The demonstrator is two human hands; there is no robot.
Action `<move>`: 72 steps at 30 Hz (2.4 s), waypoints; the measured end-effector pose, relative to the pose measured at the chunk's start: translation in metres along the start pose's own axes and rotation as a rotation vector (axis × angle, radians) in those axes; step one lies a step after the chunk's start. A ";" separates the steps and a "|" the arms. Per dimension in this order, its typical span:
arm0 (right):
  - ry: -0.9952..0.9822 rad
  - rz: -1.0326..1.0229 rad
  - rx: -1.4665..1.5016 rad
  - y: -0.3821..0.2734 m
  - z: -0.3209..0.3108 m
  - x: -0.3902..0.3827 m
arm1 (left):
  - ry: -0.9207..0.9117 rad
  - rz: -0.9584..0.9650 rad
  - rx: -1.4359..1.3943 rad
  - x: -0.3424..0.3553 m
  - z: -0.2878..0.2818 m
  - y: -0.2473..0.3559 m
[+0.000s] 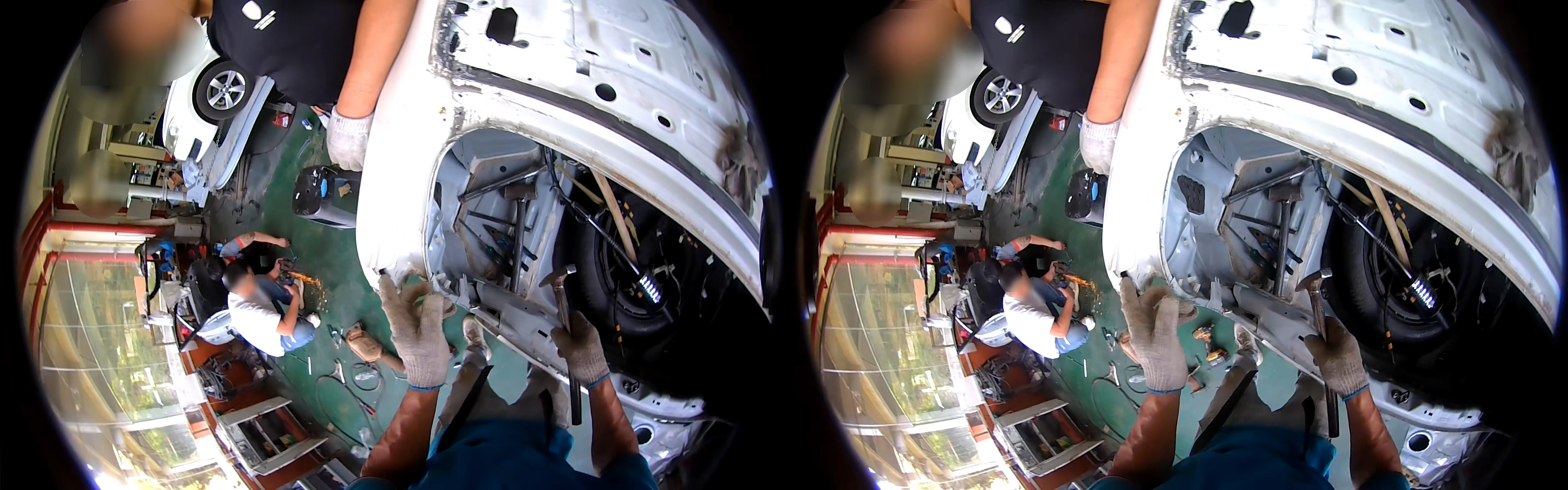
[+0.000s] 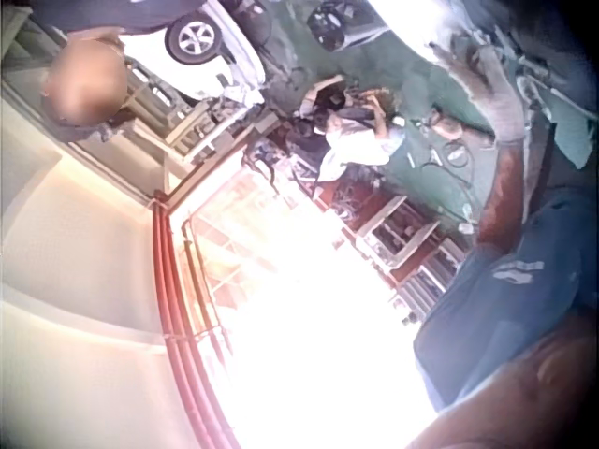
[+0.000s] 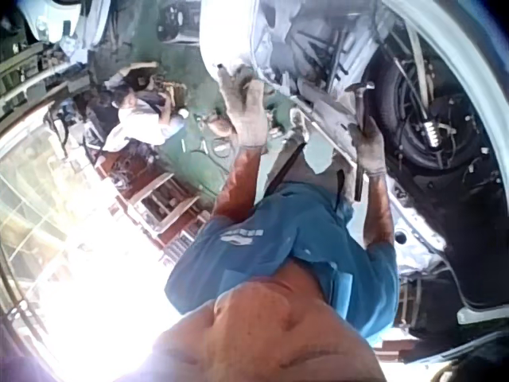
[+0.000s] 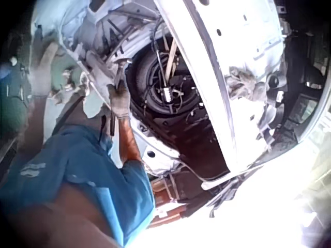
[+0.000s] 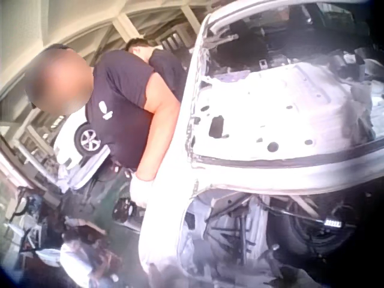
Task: The person uses a hammer and metal rod to repeatedly strike and reshape the damaged rear quarter panel of a white car. Another person assists by holding the panel steady while a third person grinds nearby. The camera wearer continues hammering the same area throughout the clip.
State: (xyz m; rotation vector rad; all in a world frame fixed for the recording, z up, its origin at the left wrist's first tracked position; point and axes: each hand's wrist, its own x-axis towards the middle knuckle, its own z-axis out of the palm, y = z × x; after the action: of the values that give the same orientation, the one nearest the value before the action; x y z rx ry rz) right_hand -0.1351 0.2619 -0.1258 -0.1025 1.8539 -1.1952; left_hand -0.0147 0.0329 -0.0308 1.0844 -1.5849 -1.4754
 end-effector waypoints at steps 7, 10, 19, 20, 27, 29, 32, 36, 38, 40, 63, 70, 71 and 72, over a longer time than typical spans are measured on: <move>0.041 -0.010 0.105 0.013 0.001 -0.012 | -0.064 -0.258 -1.076 0.001 0.001 0.015; 0.008 0.054 0.062 0.006 0.003 -0.025 | -0.131 -0.313 -1.483 0.010 -0.006 0.006; 0.010 0.060 0.009 -0.003 0.013 -0.042 | -0.214 -0.268 -1.723 0.023 -0.009 -0.006; -0.001 0.056 -0.006 -0.003 0.014 -0.041 | -0.215 -0.238 -1.715 0.030 -0.007 -0.007; -0.035 0.033 -0.056 -0.019 0.032 -0.053 | -0.218 -0.203 -1.719 0.042 -0.009 -0.009; -0.038 0.016 -0.072 -0.022 0.035 -0.056 | -0.251 -0.181 -1.767 0.040 -0.010 -0.011; -0.029 -0.011 -0.112 -0.025 0.037 -0.062 | -0.294 -0.212 -1.834 0.041 -0.011 -0.013; 0.002 -0.054 -0.123 -0.037 0.035 -0.062 | -0.270 -0.290 -1.797 0.016 -0.008 -0.002; -0.027 -0.174 -0.165 -0.020 0.026 -0.053 | -0.315 -0.381 -1.610 -0.015 -0.016 0.008; -0.034 -0.117 -0.081 -0.040 0.027 -0.060 | -0.447 -0.592 -1.317 -0.052 -0.027 -0.028; -0.314 -0.390 1.077 0.007 0.050 -0.081 | -1.159 -0.041 0.713 -0.089 -0.030 -0.040; -0.101 -0.215 0.641 0.083 -0.022 -0.098 | -1.090 0.683 1.179 -0.060 0.002 0.020; 0.018 -0.220 0.830 0.116 -0.020 -0.095 | -1.126 0.751 1.222 -0.052 0.004 0.025; 0.002 -0.217 1.082 0.108 -0.028 -0.101 | -1.199 0.803 1.244 -0.044 0.013 0.031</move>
State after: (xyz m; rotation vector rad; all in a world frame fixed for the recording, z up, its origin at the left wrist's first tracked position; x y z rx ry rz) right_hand -0.0551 0.3883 -0.1407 0.3084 0.9986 -2.1810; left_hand -0.0119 0.0786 0.0003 -0.2500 -3.3906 -0.3392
